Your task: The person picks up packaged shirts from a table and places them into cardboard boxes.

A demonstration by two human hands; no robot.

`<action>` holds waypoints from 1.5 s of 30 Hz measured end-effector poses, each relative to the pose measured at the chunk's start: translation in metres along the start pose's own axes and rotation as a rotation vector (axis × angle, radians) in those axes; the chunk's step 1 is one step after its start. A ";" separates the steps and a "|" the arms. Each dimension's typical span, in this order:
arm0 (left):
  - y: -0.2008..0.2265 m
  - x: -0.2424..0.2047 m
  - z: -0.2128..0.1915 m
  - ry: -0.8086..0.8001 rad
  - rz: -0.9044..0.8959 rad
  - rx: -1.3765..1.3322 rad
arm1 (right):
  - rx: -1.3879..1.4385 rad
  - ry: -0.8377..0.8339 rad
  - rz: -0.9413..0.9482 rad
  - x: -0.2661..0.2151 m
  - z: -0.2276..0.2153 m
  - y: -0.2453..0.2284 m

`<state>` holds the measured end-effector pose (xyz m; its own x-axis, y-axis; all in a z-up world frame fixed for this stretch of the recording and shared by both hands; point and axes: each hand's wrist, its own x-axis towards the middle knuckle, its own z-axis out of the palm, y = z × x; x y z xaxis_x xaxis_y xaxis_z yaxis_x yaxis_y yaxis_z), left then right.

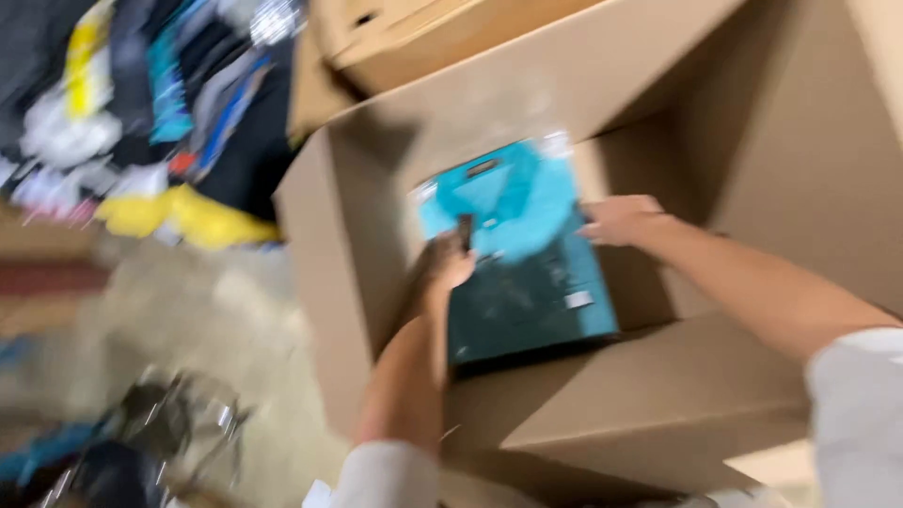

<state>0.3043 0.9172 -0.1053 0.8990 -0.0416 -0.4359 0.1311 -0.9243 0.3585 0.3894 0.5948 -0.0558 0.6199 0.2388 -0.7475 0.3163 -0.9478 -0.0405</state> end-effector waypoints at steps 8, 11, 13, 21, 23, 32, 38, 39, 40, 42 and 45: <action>0.099 0.044 -0.067 0.073 0.204 -0.371 | 0.467 0.280 -0.219 -0.096 -0.084 0.041; 0.170 0.024 -0.107 0.141 0.431 -0.512 | 0.732 0.408 -0.275 -0.204 -0.125 0.047; 0.217 0.003 -0.123 0.149 0.545 -0.576 | 0.914 0.478 -0.321 -0.260 -0.120 0.057; 0.395 -0.097 -0.116 -0.038 1.025 -0.751 | 1.646 1.269 -0.007 -0.352 0.046 0.149; 0.444 -0.120 -0.101 -0.071 1.089 -0.724 | 1.710 1.285 0.081 -0.351 0.102 0.180; 0.643 -0.195 0.061 -0.280 1.276 -0.411 | 1.812 0.736 0.415 -0.376 0.310 0.287; 0.670 -0.152 0.213 -0.370 0.921 -0.197 | 1.992 0.597 0.465 -0.366 0.397 0.329; 0.663 -0.133 0.250 -0.331 0.863 -0.182 | 1.996 0.616 0.485 -0.355 0.416 0.340; 0.654 -0.120 0.273 -0.325 0.853 -0.186 | 1.991 0.606 0.478 -0.354 0.422 0.346; 0.633 -0.090 0.318 -0.201 0.820 -0.222 | 1.956 0.549 0.467 -0.348 0.432 0.357; 0.609 -0.042 0.341 -0.007 0.734 -0.321 | 1.915 0.492 0.445 -0.331 0.439 0.373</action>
<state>0.2041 0.2270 -0.1498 0.8001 -0.5999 -0.0016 -0.3778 -0.5060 0.7754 -0.0127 0.0700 -0.1147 0.6329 -0.3149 -0.7073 -0.6943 0.1734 -0.6985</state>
